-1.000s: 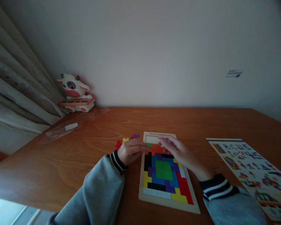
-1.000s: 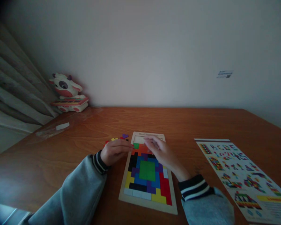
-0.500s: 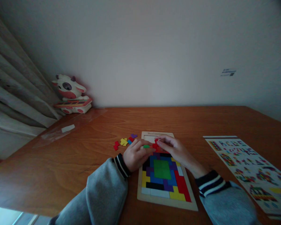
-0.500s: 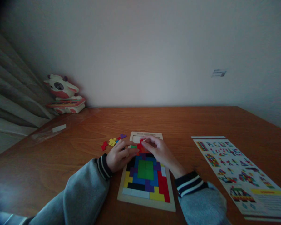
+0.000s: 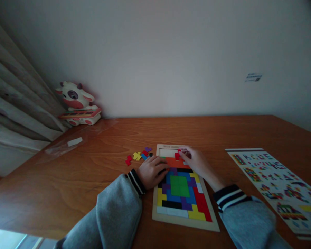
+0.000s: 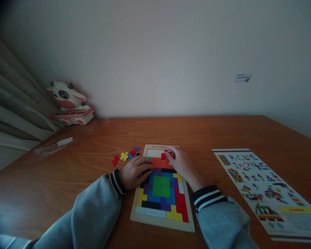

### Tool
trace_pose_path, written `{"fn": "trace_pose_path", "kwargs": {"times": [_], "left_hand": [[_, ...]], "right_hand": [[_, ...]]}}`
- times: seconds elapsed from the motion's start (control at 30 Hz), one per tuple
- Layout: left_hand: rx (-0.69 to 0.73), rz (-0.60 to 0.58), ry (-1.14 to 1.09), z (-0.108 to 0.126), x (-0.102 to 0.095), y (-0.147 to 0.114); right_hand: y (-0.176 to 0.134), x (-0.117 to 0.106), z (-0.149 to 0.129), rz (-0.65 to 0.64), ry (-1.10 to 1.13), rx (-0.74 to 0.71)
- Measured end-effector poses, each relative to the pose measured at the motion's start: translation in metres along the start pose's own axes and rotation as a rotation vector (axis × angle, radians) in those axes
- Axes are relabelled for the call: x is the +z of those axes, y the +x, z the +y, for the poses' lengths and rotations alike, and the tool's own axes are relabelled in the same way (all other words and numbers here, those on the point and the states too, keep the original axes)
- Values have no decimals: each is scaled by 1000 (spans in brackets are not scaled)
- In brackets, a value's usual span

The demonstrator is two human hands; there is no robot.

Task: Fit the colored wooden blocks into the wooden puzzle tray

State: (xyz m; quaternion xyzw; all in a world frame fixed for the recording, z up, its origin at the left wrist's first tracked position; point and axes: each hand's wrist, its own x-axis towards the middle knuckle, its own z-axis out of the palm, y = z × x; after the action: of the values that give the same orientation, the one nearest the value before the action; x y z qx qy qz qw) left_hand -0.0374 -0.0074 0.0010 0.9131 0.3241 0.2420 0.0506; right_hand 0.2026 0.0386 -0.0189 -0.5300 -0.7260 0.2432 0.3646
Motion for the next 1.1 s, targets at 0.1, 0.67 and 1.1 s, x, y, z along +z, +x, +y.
{"fn": "trace_pose_path", "kwargs": {"times": [0.1,0.67,1.1], "left_hand": [[1,-7,0,0,0,1],[93,84,190,-44,-42,-18],[-285,-97,156,-94,-79,-66]], "right_hand": [[-1,1,2,3,-56,-70],[-2,-4,4,36,-3,-50],[-5,-3,0,20,5,-52]]}}
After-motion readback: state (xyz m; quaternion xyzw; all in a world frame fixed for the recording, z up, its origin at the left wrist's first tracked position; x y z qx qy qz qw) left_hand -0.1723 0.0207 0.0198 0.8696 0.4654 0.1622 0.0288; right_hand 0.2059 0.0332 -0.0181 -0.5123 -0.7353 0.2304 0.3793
